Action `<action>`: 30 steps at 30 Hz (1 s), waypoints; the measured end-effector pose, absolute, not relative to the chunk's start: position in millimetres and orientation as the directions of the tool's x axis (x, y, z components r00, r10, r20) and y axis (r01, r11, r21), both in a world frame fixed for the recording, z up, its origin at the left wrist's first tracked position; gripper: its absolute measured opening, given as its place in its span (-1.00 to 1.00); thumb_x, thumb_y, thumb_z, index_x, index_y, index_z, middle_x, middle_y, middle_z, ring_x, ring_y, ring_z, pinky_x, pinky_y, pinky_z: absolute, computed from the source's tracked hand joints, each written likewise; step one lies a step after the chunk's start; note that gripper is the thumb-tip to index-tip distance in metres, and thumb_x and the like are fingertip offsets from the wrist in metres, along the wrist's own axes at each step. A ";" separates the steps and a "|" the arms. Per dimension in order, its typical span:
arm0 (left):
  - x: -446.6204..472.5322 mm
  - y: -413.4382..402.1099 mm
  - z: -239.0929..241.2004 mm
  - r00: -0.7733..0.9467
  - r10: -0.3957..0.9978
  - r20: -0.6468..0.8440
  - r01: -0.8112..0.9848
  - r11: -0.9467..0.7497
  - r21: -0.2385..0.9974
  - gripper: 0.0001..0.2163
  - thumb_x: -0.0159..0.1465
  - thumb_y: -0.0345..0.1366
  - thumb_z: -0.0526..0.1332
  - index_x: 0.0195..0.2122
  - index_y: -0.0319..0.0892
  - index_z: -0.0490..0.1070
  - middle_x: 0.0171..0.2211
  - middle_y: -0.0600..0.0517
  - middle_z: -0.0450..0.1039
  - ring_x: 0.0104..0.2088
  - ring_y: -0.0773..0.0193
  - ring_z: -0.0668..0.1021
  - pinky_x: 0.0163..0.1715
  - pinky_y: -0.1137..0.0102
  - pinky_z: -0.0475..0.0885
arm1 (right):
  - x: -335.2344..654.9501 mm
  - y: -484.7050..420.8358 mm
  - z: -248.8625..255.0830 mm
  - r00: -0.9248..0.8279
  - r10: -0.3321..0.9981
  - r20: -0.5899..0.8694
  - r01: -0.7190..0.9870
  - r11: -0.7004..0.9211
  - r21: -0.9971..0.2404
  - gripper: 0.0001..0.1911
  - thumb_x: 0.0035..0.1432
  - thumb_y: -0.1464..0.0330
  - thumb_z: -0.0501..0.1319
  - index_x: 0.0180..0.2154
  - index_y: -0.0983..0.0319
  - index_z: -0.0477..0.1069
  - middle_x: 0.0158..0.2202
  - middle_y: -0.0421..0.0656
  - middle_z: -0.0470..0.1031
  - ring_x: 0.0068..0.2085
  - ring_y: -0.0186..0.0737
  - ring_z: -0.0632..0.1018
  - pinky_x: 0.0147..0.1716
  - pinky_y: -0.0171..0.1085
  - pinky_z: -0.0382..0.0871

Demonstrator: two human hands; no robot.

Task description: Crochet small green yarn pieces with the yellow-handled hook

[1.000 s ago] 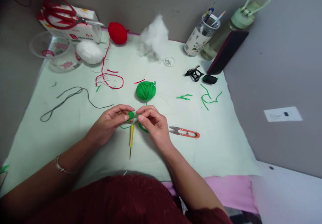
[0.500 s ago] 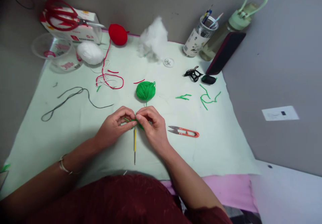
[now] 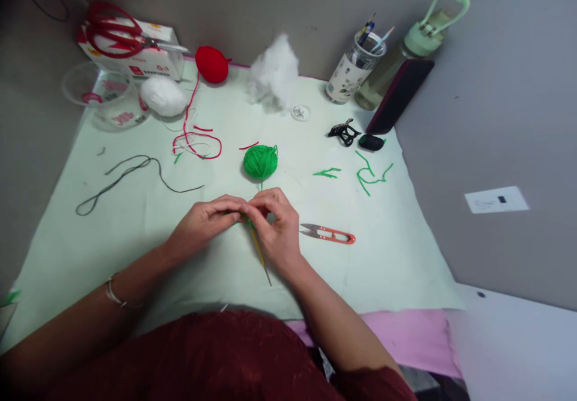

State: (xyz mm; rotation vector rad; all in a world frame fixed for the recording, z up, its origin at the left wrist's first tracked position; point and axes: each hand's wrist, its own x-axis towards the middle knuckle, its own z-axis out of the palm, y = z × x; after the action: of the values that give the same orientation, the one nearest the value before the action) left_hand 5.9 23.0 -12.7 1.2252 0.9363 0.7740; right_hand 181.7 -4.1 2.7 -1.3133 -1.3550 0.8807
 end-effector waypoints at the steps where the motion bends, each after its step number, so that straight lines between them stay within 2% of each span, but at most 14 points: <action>1: 5.0 23.6 -12.7 0.432 0.881 -0.190 -0.003 0.212 0.977 -0.84 0.30 -0.21 0.34 -0.22 -0.13 0.70 -0.04 -0.10 0.63 0.06 0.06 0.60 0.19 0.18 0.41 | 180.7 -6.0 2.6 0.062 0.976 0.211 0.287 0.185 -0.940 -0.90 0.24 0.36 0.38 -0.35 0.07 0.61 -0.30 -0.15 0.52 -0.26 -0.17 0.50 -0.27 -0.16 0.39; 4: 4.1 25.0 -14.6 0.428 0.863 -0.268 -0.105 0.342 0.934 -0.78 0.32 -0.11 0.35 -0.23 -0.14 0.71 -0.08 -0.09 0.67 0.02 0.05 0.61 0.18 0.17 0.42 | 179.5 -10.2 1.1 -0.095 0.940 0.327 0.421 0.335 -0.843 -0.85 0.31 0.41 0.29 -0.24 0.06 0.62 -0.22 -0.10 0.55 -0.24 -0.17 0.54 -0.25 -0.15 0.44; 8: 5.7 27.2 -17.8 0.394 0.842 -0.369 -0.225 0.478 0.849 -0.74 0.19 -0.07 0.48 -0.26 -0.17 0.70 -0.15 -0.08 0.68 -0.11 0.12 0.63 0.06 0.20 0.48 | 181.9 -10.2 -1.5 -0.252 0.871 0.422 0.540 0.488 -0.686 -0.74 0.36 0.49 0.19 -0.11 0.08 0.59 -0.15 -0.06 0.59 -0.17 -0.18 0.59 -0.23 -0.20 0.51; 13: 7.4 28.8 -15.4 0.382 0.836 -0.394 -0.256 0.506 0.824 -0.74 0.10 -0.12 0.54 -0.36 -0.21 0.64 -0.14 -0.09 0.67 -0.20 0.22 0.62 -0.05 0.29 0.50 | 183.8 -8.2 -4.7 -0.252 0.811 0.528 0.609 0.557 -0.564 -0.82 0.37 0.49 0.22 -0.10 0.15 0.56 -0.19 -0.08 0.58 -0.20 -0.24 0.62 -0.27 -0.27 0.56; 18: 8.4 26.5 -13.6 0.353 0.863 -0.360 -0.271 0.463 0.844 -0.75 0.13 -0.19 0.52 -0.37 -0.22 0.52 -0.16 -0.05 0.66 -0.25 0.31 0.60 -0.11 0.37 0.52 | 182.4 -6.4 -6.8 -0.228 0.819 0.527 0.612 0.541 -0.577 -0.85 0.36 0.48 0.23 -0.12 0.17 0.54 -0.20 -0.07 0.57 -0.20 -0.23 0.63 -0.23 -0.26 0.59; 23: 8.5 25.2 -16.1 0.361 0.883 -0.298 -0.230 0.395 0.889 -0.76 0.19 -0.19 0.47 -0.28 -0.21 0.51 -0.22 -0.02 0.62 -0.21 0.28 0.63 -0.10 0.35 0.56 | 181.1 -4.7 -9.1 -0.217 0.840 0.498 0.615 0.514 -0.598 -0.81 0.38 0.50 0.18 -0.08 0.16 0.51 -0.18 -0.07 0.56 -0.19 -0.23 0.63 -0.21 -0.25 0.58; 26: 9.4 23.6 -18.1 0.349 0.899 -0.262 -0.178 0.339 0.924 -0.79 0.24 -0.19 0.42 -0.26 -0.20 0.49 -0.25 -0.01 0.60 -0.24 0.26 0.64 -0.11 0.31 0.58 | 180.7 -4.3 -9.9 -0.143 0.893 0.427 0.590 0.423 -0.687 -0.84 0.36 0.49 0.20 -0.13 0.15 0.52 -0.21 -0.10 0.56 -0.21 -0.24 0.61 -0.24 -0.26 0.56; 30: 11.0 20.5 -20.5 0.317 0.935 -0.162 -0.050 0.187 0.981 -0.88 0.30 -0.26 0.33 -0.24 -0.18 0.47 -0.27 0.02 0.57 -0.27 0.28 0.64 -0.17 0.34 0.58 | 179.5 -3.6 -8.3 -0.033 0.968 0.250 0.452 0.237 -0.860 -0.87 0.30 0.48 0.25 -0.26 0.16 0.54 -0.27 -0.14 0.56 -0.25 -0.26 0.59 -0.27 -0.28 0.53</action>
State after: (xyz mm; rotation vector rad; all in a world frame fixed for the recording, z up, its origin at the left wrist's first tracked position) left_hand 11.0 20.5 -20.5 1.1568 0.9991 0.8871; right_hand 179.5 -3.6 -8.3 -1.3482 -1.6299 0.7372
